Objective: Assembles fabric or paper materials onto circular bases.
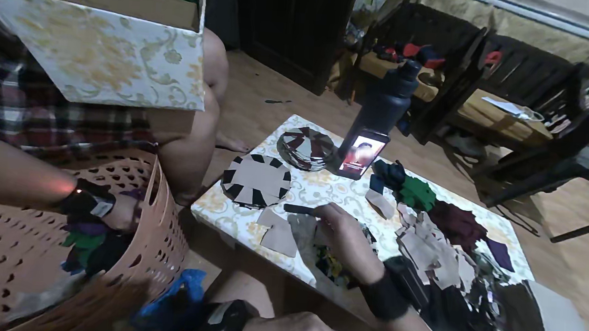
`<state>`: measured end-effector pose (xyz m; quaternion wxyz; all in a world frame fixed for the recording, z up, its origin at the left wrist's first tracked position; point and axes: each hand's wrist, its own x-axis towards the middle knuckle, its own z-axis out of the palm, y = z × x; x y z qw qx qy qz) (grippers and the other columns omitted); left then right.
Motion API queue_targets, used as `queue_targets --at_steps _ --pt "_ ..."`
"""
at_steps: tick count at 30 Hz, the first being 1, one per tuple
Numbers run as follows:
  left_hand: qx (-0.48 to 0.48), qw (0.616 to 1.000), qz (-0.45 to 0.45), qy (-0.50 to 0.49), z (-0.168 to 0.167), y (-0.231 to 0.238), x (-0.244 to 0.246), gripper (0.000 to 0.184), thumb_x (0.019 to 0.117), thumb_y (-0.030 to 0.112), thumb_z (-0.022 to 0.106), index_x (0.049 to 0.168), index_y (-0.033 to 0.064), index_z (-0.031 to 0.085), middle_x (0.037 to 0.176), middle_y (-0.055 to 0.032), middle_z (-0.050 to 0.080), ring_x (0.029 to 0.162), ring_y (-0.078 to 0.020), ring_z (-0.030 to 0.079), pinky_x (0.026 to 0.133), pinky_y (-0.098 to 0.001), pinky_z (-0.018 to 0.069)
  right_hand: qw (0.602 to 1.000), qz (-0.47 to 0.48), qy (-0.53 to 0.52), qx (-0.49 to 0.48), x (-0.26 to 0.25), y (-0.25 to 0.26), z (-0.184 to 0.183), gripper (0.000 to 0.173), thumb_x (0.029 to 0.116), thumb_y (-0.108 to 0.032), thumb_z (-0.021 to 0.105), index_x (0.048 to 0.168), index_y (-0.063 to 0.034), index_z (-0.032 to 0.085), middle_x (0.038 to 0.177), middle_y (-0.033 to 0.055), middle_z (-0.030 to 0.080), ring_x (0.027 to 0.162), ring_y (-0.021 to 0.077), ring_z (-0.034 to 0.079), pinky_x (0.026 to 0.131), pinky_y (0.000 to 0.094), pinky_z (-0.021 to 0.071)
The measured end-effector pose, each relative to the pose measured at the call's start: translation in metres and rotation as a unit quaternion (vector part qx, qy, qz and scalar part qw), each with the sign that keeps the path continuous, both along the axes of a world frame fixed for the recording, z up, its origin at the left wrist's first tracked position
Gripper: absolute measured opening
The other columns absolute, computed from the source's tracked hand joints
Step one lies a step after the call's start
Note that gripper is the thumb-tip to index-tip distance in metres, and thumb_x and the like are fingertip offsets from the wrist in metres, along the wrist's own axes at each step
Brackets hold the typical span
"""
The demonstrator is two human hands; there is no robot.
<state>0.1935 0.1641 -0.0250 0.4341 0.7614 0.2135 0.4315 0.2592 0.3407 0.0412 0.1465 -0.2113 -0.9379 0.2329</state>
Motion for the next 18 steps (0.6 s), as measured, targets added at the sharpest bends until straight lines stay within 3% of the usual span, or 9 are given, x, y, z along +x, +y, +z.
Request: queue_targets --at_steps 4,7,11,14,18 --pt "-0.048 0.996 0.064 -0.029 -0.003 -0.007 -0.02 0.02 0.0999 0.009 0.063 0.1 -0.0091 0.071 0.092 -0.0165 0.069 0.086 -0.012 0.065 0.079 -0.0217 0.0525 0.996 0.008 -0.093 -0.005 -0.038 0.02 -0.007 0.024 0.0969 -0.003 0.061 0.12 -0.001 0.069 0.121 0.0202 0.066 0.115 0.0365 0.063 0.099 0.0514 0.0511" --pt "-0.086 0.987 0.114 -0.077 -0.007 -0.009 -0.034 0.022 0.1025 0.014 0.06 0.103 -0.0069 0.07 0.091 -0.0105 0.07 0.083 -0.0051 0.065 0.077 -0.0194 0.0538 0.996 0.005 -0.092 -0.006 -0.046 0.025 -0.013 0.024 0.0964 -0.001 0.059 0.117 -0.0007 0.071 0.116 0.0201 0.069 0.112 0.0375 0.065 0.098 0.0548 0.0502" --pt "-0.188 0.937 0.243 -0.169 -0.004 -0.009 -0.046 0.022 0.1055 0.018 0.055 0.106 0.0023 0.07 0.083 0.0038 0.069 0.07 0.0004 0.062 0.064 -0.0173 0.0527 1.0 -0.004 0.009 -0.029 -0.029 0.023 -0.004 0.023 0.0977 -0.005 0.06 0.118 -0.0018 0.069 0.105 0.0134 0.072 0.097 0.0255 0.07 0.091 0.0463 0.0562" --pt "-0.243 0.876 0.326 -0.258 -0.002 0.0 -0.049 0.023 0.106 0.015 0.05 0.112 0.0026 0.068 0.094 -0.0001 0.072 0.07 -0.0048 0.063 0.061 -0.0211 0.0538 0.993 -0.017 0.111 -0.033 -0.006 0.005 0.005 0.024 0.0942 -0.006 0.065 0.117 -0.0017 0.069 0.095 0.0077 0.075 0.089 0.0164 0.072 0.084 0.0375 0.0586" --pt "-0.206 0.87 0.353 -0.277 0.007 0.013 -0.048 0.029 0.1031 0.014 0.057 0.128 -0.0009 0.059 0.111 -0.0041 0.068 0.079 -0.0088 0.065 0.066 -0.0241 0.0567 0.975 -0.004 0.207 -0.083 0.026 -0.026 0.001 0.031 0.0929 -0.007 0.069 0.122 0.0026 0.062 0.097 0.0055 0.075 0.088 0.0103 0.073 0.083 0.0289 0.0611"
